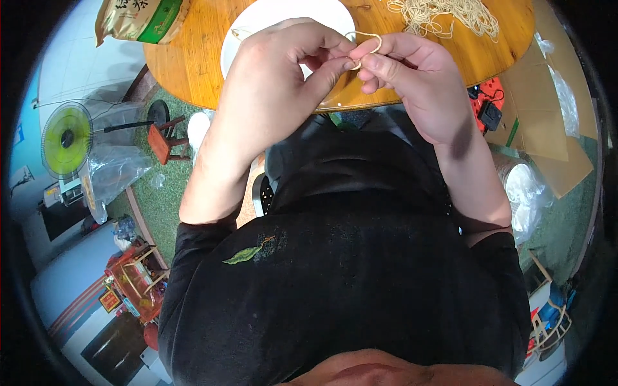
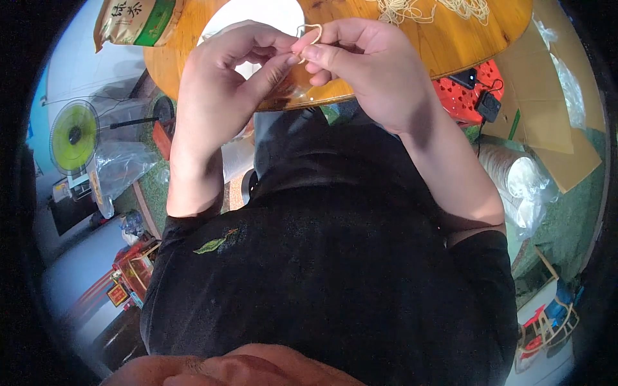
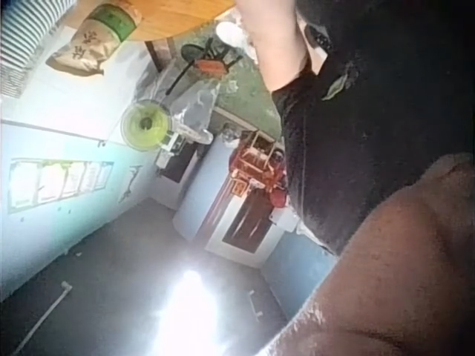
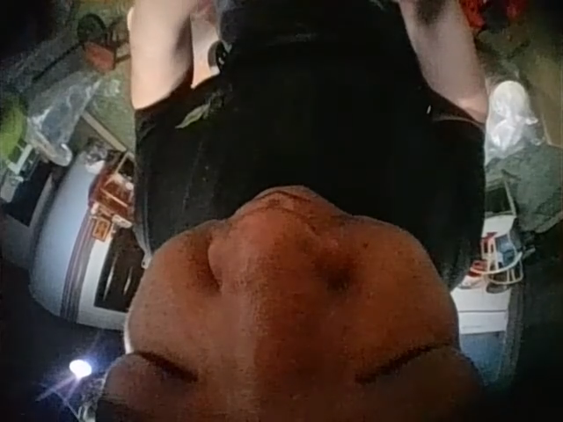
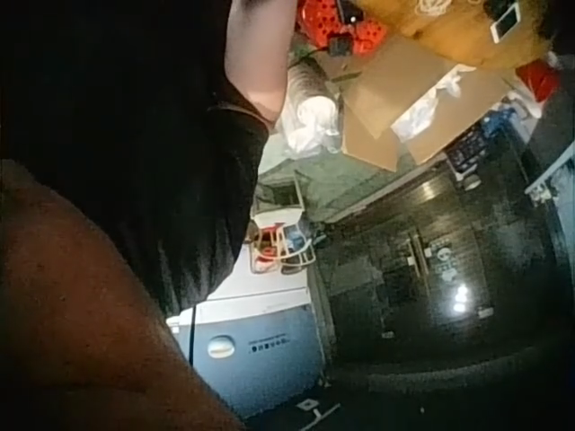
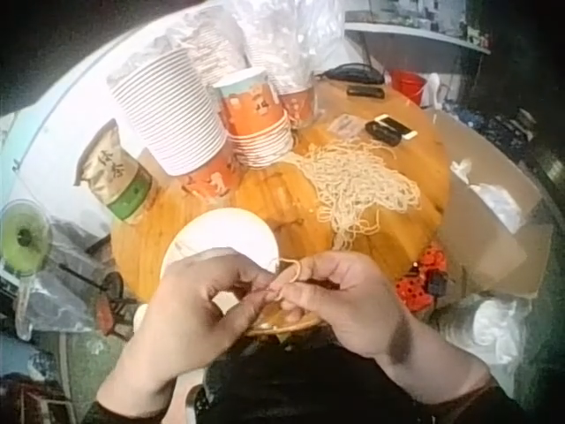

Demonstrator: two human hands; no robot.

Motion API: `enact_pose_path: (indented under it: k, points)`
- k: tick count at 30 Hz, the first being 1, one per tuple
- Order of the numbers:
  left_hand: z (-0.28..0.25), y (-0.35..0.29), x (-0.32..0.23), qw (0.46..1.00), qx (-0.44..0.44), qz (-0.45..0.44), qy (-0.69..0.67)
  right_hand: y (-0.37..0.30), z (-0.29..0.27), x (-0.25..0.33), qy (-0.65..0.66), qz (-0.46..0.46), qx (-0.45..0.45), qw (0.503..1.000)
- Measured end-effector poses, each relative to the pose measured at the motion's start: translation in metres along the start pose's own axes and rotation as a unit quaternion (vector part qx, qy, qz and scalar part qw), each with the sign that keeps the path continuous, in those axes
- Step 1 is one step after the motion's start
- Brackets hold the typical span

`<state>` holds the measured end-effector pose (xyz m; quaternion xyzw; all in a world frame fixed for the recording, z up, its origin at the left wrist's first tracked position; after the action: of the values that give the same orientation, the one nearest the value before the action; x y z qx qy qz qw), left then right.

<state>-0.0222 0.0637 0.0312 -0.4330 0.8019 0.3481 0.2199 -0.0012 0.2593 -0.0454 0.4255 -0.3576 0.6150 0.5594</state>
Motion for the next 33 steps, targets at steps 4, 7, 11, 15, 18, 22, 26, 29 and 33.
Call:
enact_pose_path:
  k: [4,7,11,15,18,22,26,29,33]
  points:
    - [0.003,-0.006,-0.006,0.999,-0.039,0.006,0.000,-0.002,0.002,0.004,-0.037,-0.015,-0.013,0.999]
    - [0.005,-0.007,-0.004,0.999,-0.045,0.005,-0.006,-0.002,0.001,0.005,-0.050,-0.029,-0.028,0.998]
    - [0.006,-0.007,0.000,0.999,-0.028,-0.017,-0.019,-0.003,0.000,0.005,-0.090,-0.041,-0.045,0.994]
    - [0.007,-0.007,0.002,0.999,-0.026,-0.027,-0.036,-0.003,0.003,0.009,-0.113,-0.067,-0.064,0.989]
    - [0.009,-0.008,0.004,0.997,-0.028,-0.032,-0.060,-0.004,0.003,0.006,-0.124,-0.080,-0.074,0.986]
    - [0.009,-0.007,0.003,0.997,-0.023,-0.028,-0.064,-0.007,0.005,0.008,-0.168,-0.114,-0.093,0.975]
    - [0.009,-0.008,0.002,0.998,-0.019,-0.032,-0.054,-0.008,0.011,0.016,-0.304,-0.209,-0.116,0.922]
    - [0.008,-0.009,0.002,0.998,-0.014,-0.036,-0.043,-0.007,0.014,0.018,-0.361,-0.314,-0.125,0.869]
    - [0.010,-0.010,0.008,0.996,-0.051,-0.003,-0.078,-0.003,0.012,0.006,-0.334,-0.502,-0.159,0.782]
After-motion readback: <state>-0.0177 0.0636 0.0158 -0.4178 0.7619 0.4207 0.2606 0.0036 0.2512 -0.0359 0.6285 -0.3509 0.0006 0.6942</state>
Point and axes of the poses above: each hand's wrist, its own y-axis towards the middle knuckle, its own z-axis out of the palm, x = y × z, the point moved 3 cm from there along y, towards the middle knuckle, and after that the axes turned 12 degrees about -x, right-handed, at the moved point
